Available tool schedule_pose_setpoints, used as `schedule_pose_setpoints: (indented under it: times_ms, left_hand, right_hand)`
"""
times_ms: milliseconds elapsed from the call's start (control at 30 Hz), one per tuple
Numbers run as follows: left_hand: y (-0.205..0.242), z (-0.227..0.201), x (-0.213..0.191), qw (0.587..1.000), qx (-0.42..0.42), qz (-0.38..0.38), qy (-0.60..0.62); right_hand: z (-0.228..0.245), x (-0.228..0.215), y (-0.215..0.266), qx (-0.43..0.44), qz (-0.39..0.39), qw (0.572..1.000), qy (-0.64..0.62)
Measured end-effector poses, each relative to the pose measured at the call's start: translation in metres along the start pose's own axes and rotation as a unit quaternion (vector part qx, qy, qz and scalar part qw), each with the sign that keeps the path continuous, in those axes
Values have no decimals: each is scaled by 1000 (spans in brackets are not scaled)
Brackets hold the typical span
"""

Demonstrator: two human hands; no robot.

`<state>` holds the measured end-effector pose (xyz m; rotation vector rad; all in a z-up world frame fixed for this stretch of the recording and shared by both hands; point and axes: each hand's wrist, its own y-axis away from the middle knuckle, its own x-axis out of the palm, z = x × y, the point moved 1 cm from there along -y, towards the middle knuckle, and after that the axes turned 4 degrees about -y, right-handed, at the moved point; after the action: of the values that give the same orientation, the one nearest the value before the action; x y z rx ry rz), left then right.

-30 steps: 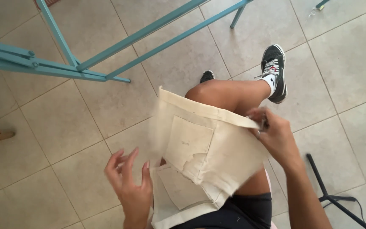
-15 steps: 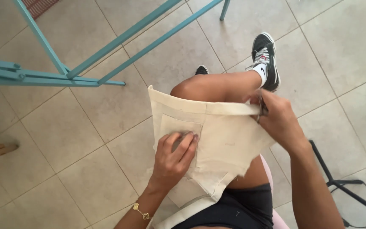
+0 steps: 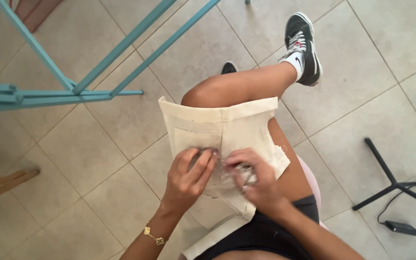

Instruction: Trimming the edges of a white fabric piece using scissors while seated.

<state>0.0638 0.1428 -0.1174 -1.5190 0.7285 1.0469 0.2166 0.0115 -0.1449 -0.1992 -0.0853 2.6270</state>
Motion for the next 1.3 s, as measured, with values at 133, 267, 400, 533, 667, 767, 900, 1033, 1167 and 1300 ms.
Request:
schedule_pose_setpoints:
  times_ms: [133, 267, 400, 533, 667, 767, 900, 1033, 1167, 1300]
  left_hand:
    - [1, 1, 4, 998, -17, -52, 16]
    - [2, 6, -1, 999, -12, -19, 35]
    - [-9, 8, -7, 995, -62, 22, 78]
    - [-15, -5, -25, 939, -206, 43, 272]
    - [-22, -15, -59, 910, -281, 47, 302]
    - [-18, -20, -76, 892, -316, 53, 318]
    - [-19, -26, -90, 831, -345, 30, 435]
    - [-9, -38, -95, 697, -433, 35, 570]
    - [-4, -50, -100, 733, -415, 1, 539]
    - [-7, -66, -112, 789, -368, -80, 485]
  right_hand:
    - [-43, 34, 25, 75, -38, 996, -34]
    - [-45, 37, 17, 49, -40, 998, 19]
    - [-49, 39, 13, 33, -44, 997, 61]
    - [-21, 30, 13, 34, -7, 996, 82]
    - [28, 14, 2, -43, -13, 997, 63]
    - [53, -2, -6, -74, 21, 997, 11]
    - [71, -16, -8, -89, 47, 994, -35]
    - [79, -20, 5, -47, 49, 996, -56]
    - [110, -37, 9, 0, 48, 997, 64]
    - [160, -50, 58, -73, -78, 993, 43]
